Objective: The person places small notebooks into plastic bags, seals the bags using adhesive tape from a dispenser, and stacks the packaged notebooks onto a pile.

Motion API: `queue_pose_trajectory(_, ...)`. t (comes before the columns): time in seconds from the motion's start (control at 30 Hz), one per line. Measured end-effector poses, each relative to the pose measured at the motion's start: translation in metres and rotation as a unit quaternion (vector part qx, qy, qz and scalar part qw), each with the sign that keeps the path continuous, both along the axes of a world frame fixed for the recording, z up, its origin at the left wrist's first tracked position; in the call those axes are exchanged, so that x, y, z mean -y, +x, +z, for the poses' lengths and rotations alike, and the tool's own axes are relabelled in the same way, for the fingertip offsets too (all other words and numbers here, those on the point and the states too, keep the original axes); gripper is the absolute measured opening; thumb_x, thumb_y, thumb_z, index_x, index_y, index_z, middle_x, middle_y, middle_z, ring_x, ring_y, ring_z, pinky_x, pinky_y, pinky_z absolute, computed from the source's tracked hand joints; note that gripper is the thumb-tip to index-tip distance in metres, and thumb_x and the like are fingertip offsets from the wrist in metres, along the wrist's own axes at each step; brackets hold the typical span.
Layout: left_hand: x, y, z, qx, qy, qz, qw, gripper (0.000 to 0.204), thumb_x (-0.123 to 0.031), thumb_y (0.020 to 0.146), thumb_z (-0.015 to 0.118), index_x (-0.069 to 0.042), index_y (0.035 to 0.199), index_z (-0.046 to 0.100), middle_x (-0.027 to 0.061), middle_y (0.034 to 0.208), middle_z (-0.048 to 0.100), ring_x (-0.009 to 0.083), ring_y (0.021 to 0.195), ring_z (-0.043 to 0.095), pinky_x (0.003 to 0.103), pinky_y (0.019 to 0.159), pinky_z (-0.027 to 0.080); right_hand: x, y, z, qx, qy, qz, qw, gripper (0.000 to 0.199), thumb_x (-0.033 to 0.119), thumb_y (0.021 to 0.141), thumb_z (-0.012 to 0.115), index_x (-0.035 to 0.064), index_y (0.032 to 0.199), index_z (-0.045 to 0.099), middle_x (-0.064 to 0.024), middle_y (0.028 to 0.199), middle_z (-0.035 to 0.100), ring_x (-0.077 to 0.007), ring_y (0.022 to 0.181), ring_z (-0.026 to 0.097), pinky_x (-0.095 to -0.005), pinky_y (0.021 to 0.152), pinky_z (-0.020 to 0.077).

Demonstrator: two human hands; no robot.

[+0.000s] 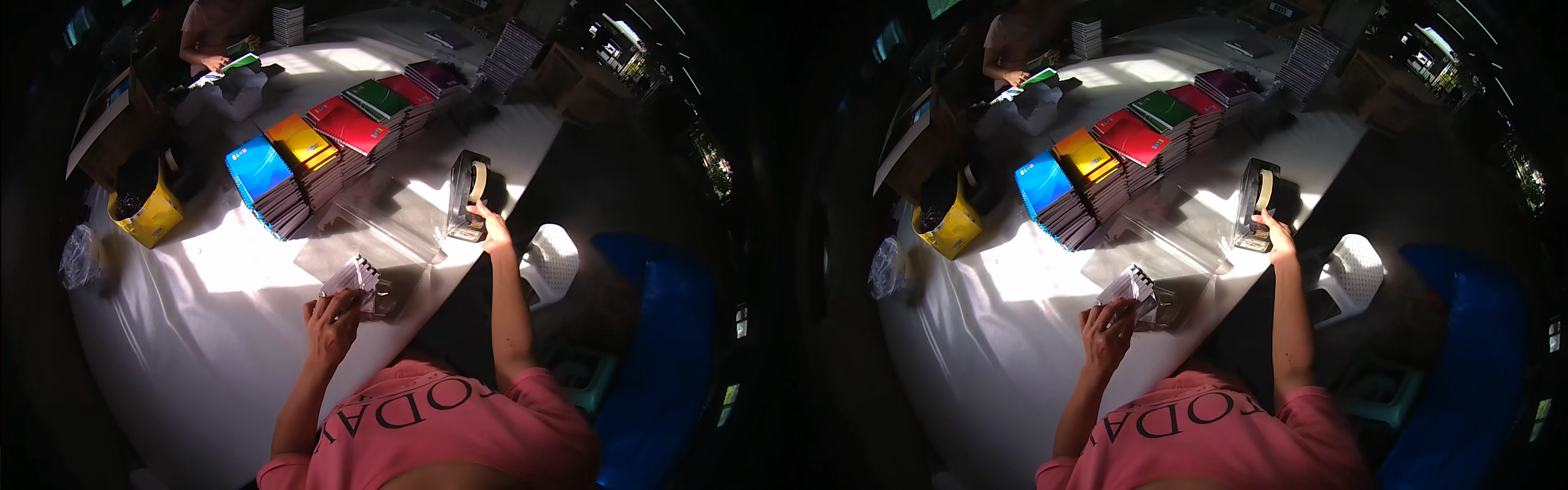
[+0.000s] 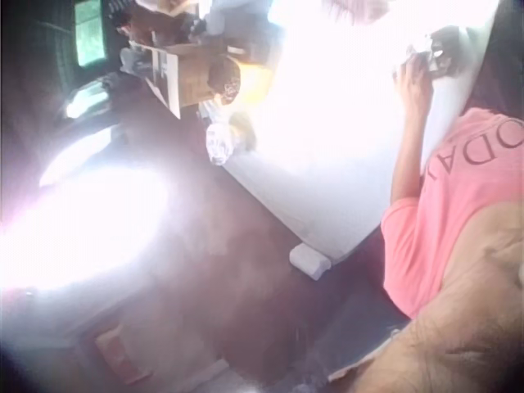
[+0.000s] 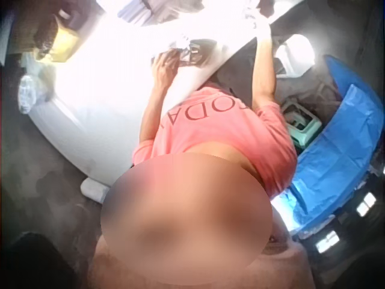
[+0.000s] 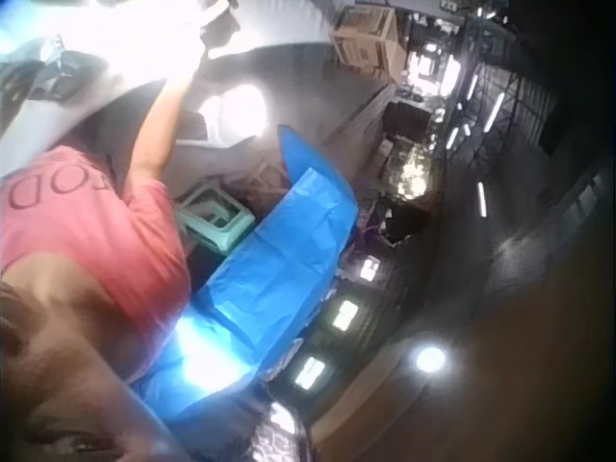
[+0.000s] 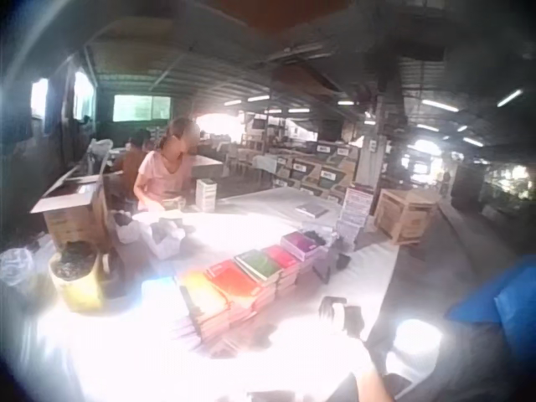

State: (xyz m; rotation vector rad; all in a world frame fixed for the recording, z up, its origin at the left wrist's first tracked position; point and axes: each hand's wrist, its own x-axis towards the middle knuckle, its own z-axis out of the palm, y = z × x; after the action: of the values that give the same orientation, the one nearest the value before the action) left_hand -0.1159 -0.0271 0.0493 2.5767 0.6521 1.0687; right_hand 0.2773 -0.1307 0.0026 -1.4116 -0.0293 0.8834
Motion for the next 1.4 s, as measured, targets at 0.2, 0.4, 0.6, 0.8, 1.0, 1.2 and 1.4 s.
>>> queue_pose_trajectory(0.2,-0.005,-0.006,-0.008,-0.01,0.004,0.016,1.0,0.032,-0.01,0.07,0.069,-0.019,0.101,0.069,0.0014,0.1,0.058,0.0185,0.084,0.055,0.033,0.072,0.036,0.003,-0.033,0.028,-0.076,0.151,-0.072,0.983,0.022,0.025,0.082,0.068,0.0041,0.088,0.065,-0.0078,0.086,0.064,-0.0181,0.081,0.061,-0.0362,0.076,0.051)
queue_pose_trajectory(0.4,-0.003,-0.003,0.004,-0.051,-0.032,-0.021,0.998,0.033,-0.011,0.072,0.067,-0.018,0.105,0.067,0.0028,0.104,0.057,0.0196,0.091,0.053,0.034,0.075,0.037,0.047,-0.064,-0.029,0.413,-0.282,-0.036,0.865,0.013,0.026,0.078,0.068,0.0135,0.076,0.072,-0.0004,0.108,0.061,-0.0207,0.127,0.032,-0.0446,0.105,0.0206)
queue_pose_trajectory(0.6,-0.006,-0.007,-0.01,-0.037,-0.008,-0.025,0.999,0.039,-0.011,0.074,0.066,-0.02,0.111,0.064,0.0038,0.106,0.058,0.0213,0.09,0.053,0.036,0.071,0.039,0.049,-0.101,0.008,0.687,-0.244,-0.074,0.681,0.007,0.015,0.08,0.062,0.0151,0.082,0.069,0.0022,0.092,0.065,-0.0171,0.087,0.058,-0.0397,0.086,0.0323)
queue_pose_trajectory(0.8,-0.007,-0.003,-0.017,0.042,-0.066,-0.028,0.997,0.051,-0.006,0.071,0.07,-0.008,0.117,0.049,0.008,0.097,0.061,0.026,0.083,0.056,0.038,0.068,0.04,-0.005,-0.198,0.084,0.547,0.075,0.141,0.821,0.007,0.007,0.082,0.066,0.0036,0.088,0.067,-0.0043,0.072,0.065,-0.0098,0.058,0.054,-0.0227,0.055,0.0405)
queue_pose_trajectory(1.0,-0.008,-0.001,-0.023,0.109,-0.025,-0.018,0.994,0.072,0.0,0.067,0.076,-0.003,0.125,0.034,0.0042,0.084,0.065,0.0227,0.07,0.057,0.036,0.063,0.04,-0.036,-0.265,0.081,0.228,0.025,0.271,0.935,0.034,0.025,0.09,0.06,-0.0019,0.07,0.064,0.0017,0.049,0.047,-0.0033,0.045,0.041,-0.0192,0.041,0.0287)
queue_pose_trajectory(1.2,-0.005,-0.008,-0.017,0.023,-0.07,0.004,0.997,0.051,-0.007,0.068,0.074,-0.012,0.114,0.054,0.0049,0.102,0.061,0.0214,0.085,0.056,0.032,0.069,0.039,-0.032,-0.268,0.038,0.24,-0.042,0.232,0.942,0.04,0.033,0.085,0.065,-0.0006,0.065,0.061,0.0029,0.046,0.045,-0.0042,0.039,0.039,-0.0207,0.037,0.027)
queue_pose_trajectory(1.4,-0.001,-0.011,0.036,-0.12,-0.126,-0.002,0.985,0.055,-0.031,0.057,0.077,-0.017,0.107,0.06,0.0125,0.124,0.045,0.0254,0.108,0.046,0.046,0.085,0.028,-0.03,-0.252,0.0,0.361,-0.052,0.246,0.898,0.023,0.022,0.079,0.068,0.0044,0.066,0.062,-0.0022,0.048,0.051,-0.0074,0.045,0.051,-0.0237,0.043,0.0379)
